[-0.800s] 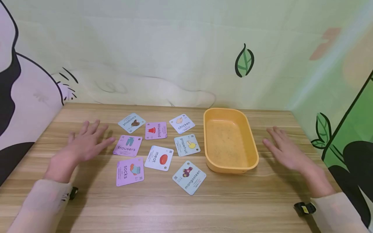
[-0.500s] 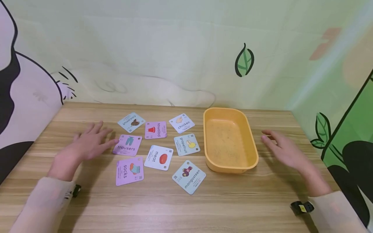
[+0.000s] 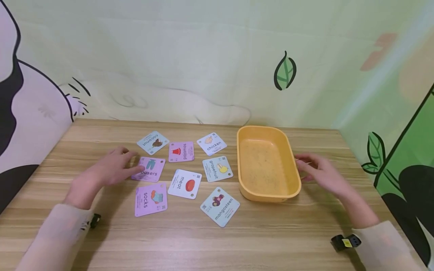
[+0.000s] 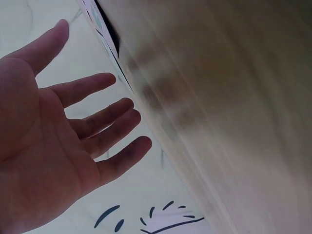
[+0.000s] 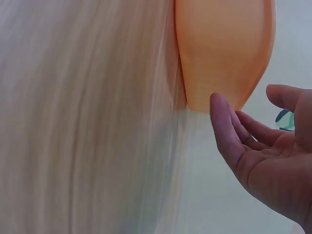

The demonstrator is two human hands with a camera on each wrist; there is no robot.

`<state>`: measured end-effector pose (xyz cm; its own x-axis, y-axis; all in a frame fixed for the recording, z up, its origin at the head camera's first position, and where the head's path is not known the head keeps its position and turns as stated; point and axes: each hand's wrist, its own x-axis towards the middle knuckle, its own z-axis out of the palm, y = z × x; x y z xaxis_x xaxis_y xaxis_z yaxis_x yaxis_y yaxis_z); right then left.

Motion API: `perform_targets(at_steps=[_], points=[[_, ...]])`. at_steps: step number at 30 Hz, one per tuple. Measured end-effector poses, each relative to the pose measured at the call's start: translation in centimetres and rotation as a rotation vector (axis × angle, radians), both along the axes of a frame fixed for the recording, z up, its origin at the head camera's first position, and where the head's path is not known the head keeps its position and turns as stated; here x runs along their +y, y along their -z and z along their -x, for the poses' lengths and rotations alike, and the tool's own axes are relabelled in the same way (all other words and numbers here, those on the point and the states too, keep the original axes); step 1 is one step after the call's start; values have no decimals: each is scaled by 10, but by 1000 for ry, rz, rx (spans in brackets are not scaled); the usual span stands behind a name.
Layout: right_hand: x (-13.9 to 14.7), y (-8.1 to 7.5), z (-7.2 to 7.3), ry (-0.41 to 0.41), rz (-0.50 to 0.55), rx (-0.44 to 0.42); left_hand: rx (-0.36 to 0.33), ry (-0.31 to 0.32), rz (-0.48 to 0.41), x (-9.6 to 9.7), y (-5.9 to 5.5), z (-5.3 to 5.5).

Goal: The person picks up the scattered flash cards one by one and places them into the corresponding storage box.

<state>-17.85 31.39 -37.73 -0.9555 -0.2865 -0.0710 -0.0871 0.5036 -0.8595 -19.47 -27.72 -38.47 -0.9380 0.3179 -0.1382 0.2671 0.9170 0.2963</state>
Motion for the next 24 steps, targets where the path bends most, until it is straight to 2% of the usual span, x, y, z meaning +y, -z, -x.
perform_targets(at_steps=[4, 10, 18, 24], points=[[-2, 1, 1, 4, 43, -49, -21, -1, -39, 2, 0, 5], [-7, 2, 1, 23, 58, -74, -54, -47, -104, 7, 0, 13], [-11, 7, 4, 49, 123, -101, -74, -57, -127, 7, 2, 17], [-10, 8, 4, 76, 126, -104, -97, -55, -156, 6, 1, 18]])
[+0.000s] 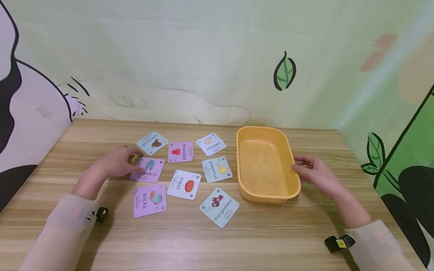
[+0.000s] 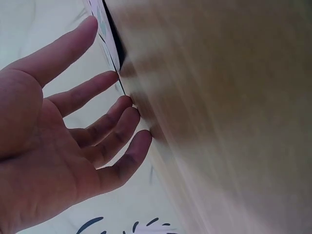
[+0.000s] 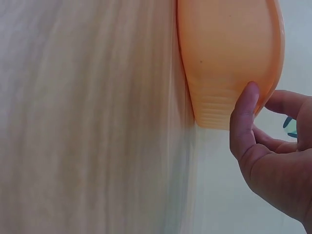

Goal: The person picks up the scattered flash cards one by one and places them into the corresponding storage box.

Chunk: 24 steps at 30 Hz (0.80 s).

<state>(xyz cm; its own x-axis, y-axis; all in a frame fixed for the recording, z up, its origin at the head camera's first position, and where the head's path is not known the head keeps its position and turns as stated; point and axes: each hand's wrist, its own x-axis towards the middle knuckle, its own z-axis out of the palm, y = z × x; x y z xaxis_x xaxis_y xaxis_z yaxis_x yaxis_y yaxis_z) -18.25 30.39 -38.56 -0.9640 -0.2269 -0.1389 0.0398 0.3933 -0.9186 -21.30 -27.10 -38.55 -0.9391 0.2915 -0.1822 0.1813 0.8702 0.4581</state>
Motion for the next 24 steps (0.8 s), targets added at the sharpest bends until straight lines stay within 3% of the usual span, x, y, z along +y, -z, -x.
perform_targets(at_steps=[24], points=[[2, 0, 0, 3, 48, -12, -18, -15, 4, 2, 0, 1]])
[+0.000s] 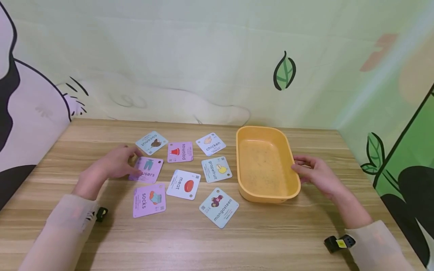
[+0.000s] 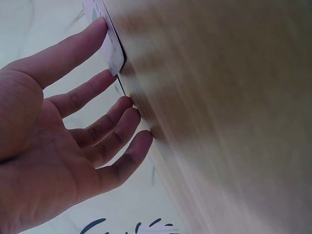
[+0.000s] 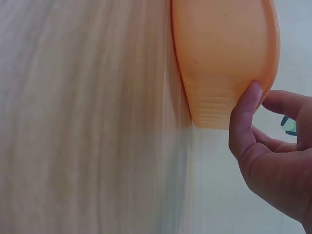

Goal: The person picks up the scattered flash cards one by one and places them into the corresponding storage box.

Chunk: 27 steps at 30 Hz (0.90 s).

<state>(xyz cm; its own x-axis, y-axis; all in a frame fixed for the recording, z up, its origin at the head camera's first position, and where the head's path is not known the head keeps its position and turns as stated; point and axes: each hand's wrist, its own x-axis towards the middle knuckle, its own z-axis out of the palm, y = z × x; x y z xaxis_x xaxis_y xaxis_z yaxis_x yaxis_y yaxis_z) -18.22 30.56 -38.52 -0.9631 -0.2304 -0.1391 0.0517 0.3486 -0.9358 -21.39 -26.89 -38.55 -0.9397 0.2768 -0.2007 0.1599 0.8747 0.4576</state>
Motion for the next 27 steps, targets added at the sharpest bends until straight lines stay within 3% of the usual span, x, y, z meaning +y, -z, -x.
perform_targets(at_steps=[17, 27], points=[[1, 0, 1, -4, 43, -25, -81, -43, -111, 0, -4, 3], [1, -1, 0, 1, 42, -38, -54, -64, -155, -2, -4, 1]])
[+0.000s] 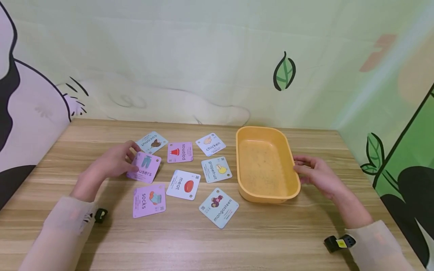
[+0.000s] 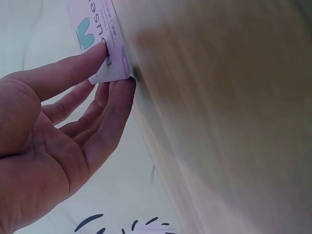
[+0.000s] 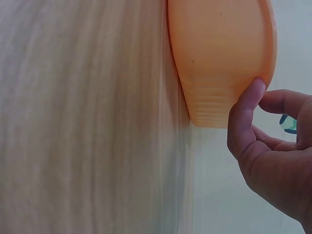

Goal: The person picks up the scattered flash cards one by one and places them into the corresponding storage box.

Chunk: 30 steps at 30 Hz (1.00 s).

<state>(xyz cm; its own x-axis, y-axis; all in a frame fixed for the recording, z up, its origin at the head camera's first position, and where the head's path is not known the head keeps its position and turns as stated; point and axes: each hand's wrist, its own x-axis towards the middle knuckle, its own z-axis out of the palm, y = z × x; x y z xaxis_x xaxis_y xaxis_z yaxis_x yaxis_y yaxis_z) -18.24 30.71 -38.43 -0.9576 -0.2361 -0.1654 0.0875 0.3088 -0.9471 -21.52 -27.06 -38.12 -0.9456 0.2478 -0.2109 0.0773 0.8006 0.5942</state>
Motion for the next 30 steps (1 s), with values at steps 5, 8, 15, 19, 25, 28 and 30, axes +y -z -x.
perform_targets(at_steps=[5, 8, 15, 19, 25, 28, 30], points=[[0, 0, 0, -3, -2, -2, 3, -13, -56, -3, 0, -2], [0, 0, 0, -5, -6, -1, 13, -14, -84, -6, 1, -3], [0, 0, -1, -1, -9, 2, 24, -13, -190, -12, 2, -6], [0, 1, -1, -2, -4, 10, 11, -18, -256, -13, 0, -8], [0, 1, 0, 3, 0, 12, -23, -32, -368, -13, -4, -11], [0, 2, 0, 3, -2, 13, -29, -32, -420, -12, -6, -11], [0, 2, 0, 0, -2, 16, -30, -31, -446, -12, -7, -12]])
